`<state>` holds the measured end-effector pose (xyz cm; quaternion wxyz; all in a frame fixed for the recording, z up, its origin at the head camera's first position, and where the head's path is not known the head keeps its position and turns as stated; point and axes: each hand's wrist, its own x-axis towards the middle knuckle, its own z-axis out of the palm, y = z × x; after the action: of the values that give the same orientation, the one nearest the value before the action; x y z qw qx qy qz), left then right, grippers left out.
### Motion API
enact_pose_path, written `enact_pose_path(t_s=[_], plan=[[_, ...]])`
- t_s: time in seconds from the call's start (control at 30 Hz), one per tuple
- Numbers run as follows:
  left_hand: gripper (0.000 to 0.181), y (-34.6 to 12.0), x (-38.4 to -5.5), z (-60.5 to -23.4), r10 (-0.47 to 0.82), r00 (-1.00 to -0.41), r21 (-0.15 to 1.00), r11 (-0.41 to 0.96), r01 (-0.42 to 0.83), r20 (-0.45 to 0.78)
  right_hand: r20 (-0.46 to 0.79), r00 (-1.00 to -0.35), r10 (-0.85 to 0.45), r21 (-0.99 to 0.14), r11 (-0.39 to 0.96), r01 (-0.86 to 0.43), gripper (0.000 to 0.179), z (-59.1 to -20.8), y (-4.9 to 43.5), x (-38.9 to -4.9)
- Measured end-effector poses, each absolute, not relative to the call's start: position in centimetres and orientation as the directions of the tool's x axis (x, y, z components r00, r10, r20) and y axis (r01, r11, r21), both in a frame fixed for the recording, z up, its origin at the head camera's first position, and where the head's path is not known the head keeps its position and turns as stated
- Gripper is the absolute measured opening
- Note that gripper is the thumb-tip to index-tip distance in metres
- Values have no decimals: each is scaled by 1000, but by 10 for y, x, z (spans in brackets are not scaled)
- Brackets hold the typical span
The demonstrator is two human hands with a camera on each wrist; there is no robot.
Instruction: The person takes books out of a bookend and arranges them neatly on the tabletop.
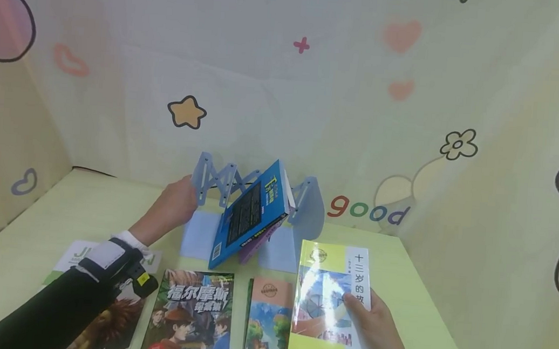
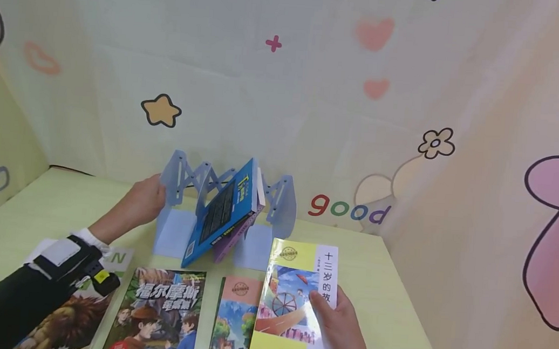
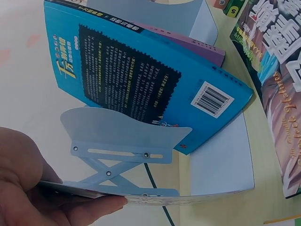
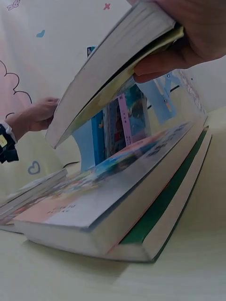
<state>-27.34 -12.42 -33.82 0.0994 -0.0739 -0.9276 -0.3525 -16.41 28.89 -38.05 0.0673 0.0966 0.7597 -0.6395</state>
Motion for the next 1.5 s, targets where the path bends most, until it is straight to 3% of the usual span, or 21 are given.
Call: enact_pose_path(t_s=[0.5,0.77,1.5], plan=[[48,-124,-274,-338,67,-967,618,758,209,245,-242,-954,-179,-953,230,198,65,-415,275,-160],[47,-123,-273,-343,57,-973,634,750,190,225,-286,-941,-178,-931,284,229,69,-422,265,-157],[48,-122,-273,-337,46,-980,633,757,162,196,-312,-916,-254,-948,153,280,63,-426,256,-151]])
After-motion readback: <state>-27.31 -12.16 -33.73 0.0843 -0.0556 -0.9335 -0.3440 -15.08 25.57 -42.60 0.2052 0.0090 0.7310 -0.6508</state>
